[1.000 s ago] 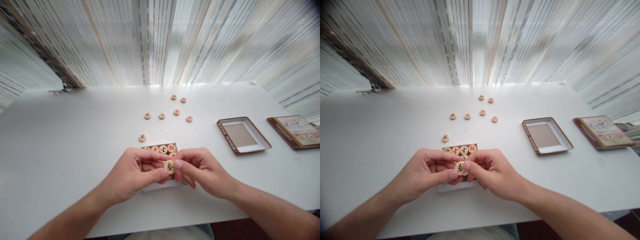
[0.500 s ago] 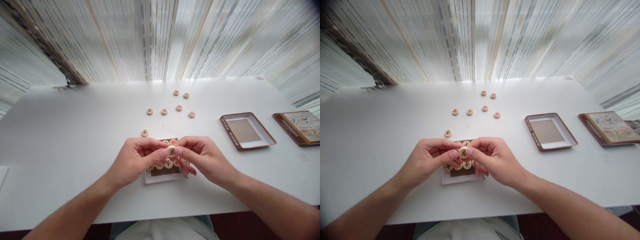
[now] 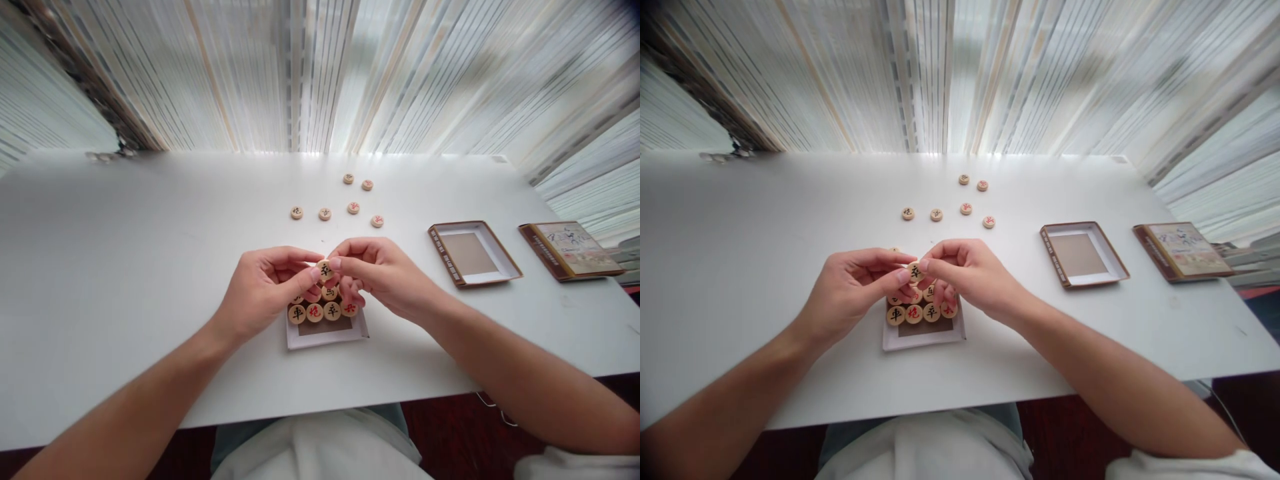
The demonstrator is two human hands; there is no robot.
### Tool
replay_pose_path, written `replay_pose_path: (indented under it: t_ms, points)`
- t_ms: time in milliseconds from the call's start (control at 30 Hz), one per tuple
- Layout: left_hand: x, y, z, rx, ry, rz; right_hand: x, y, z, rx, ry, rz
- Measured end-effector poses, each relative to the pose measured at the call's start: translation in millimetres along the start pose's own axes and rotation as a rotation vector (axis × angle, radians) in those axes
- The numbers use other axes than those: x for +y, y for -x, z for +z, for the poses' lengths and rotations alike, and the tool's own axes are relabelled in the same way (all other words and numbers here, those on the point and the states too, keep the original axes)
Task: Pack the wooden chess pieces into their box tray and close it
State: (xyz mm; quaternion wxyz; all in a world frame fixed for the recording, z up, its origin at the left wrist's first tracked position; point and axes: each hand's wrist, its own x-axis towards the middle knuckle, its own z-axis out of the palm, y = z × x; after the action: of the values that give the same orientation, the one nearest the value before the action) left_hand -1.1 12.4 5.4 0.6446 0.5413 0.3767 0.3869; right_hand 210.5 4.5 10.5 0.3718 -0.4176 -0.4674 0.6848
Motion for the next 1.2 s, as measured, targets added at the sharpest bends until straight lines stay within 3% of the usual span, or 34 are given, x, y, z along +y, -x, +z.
replay_pose_path:
  t_ms: [467,733,933,1200]
  points:
    - [1,14,18.0,0.072,-0.229,0.178,16,20,11,0.100,0.062,-0.191]
    - [1,16,23.8,0.044,-0.235,0.200,15,22,6,0.089,-0.045,-0.134]
    - [1,18,22.6,0.020,-0.141,0.091,16,21,3,0.031,-0.184,-0.075]
    - [0,17,20.9,-0.008,-0.169,0.081,18,19,2,0.053,-0.149,-0.019]
